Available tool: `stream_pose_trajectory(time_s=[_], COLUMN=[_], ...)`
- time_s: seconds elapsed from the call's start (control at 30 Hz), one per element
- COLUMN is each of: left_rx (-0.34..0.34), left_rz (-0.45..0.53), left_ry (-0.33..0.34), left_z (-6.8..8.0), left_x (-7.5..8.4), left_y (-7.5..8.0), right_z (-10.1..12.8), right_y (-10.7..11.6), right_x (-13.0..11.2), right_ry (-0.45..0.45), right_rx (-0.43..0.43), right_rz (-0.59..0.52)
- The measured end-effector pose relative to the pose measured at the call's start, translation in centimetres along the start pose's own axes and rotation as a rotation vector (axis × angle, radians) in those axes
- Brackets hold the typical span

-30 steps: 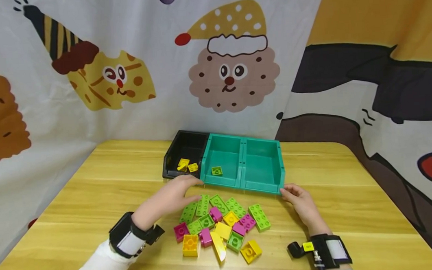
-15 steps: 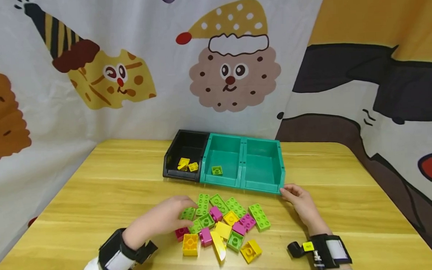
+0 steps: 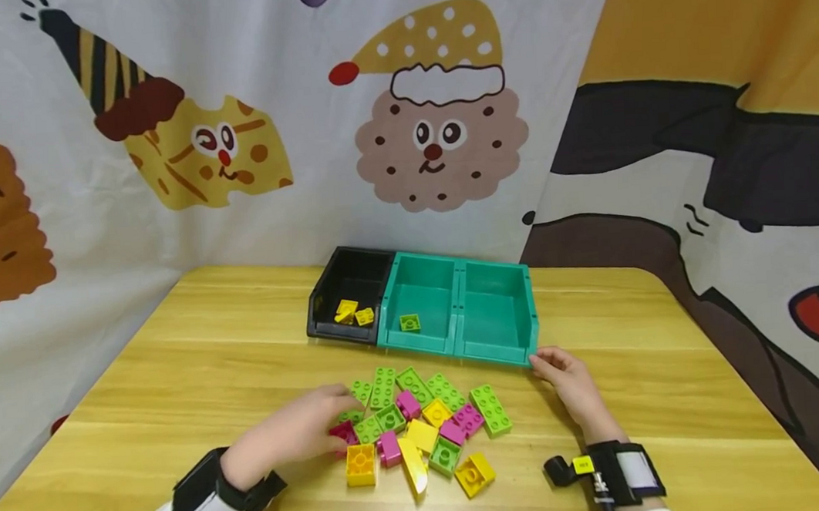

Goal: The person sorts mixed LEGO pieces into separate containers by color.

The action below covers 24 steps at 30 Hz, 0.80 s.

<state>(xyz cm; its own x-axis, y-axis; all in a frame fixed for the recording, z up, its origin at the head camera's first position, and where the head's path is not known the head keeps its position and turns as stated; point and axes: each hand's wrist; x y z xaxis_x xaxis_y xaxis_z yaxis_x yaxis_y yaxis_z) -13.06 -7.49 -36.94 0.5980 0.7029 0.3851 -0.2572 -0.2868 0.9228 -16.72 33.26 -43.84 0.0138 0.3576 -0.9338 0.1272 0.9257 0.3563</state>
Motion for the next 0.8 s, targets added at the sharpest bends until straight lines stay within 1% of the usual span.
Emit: stream_pose_trajectory(time_s=[0.2, 0.27, 0.43, 0.57, 0.8], left_rx=[0.010, 0.015, -0.012, -0.028, -0.012], left_rz=[0.015, 0.006, -0.021, -0.010, 0.000], left_ry=[0.007, 0.002, -0.017, -0.012, -0.009], left_z=[0.4, 0.5, 0.7, 0.6, 0.5], left_x=[0.0, -0.1, -0.1, -0.2, -0.4], left_y=[-0.3, -0.4, -0.7, -0.9, -1.2], right_z=[0.0, 0.0, 0.0, -0.1, -0.1], right_y=[0.1, 0.1, 0.1, 0.1, 0.0], right_x=[-0.1, -0.1, 0.0, 0.0, 0.0], right_ry=[-0.005, -0.006, -0.007, -0.009, -0.017], right_rx=[-0.004, -0.005, -0.008, -0.005, 0.003], right_rz=[-0.016, -0.019, -0.014, -0.010, -0.010])
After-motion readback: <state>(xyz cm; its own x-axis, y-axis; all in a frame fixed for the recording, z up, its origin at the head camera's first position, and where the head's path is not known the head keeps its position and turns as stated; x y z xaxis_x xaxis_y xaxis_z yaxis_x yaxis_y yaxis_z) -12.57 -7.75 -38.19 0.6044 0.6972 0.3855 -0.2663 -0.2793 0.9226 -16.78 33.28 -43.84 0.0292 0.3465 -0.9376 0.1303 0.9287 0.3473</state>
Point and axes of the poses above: each hand's wrist, its own z-axis away from the middle knuckle, its own y-axis out of the back of the hand, x = y × z, and after that the axes turned 2 degrees about x, right-handed
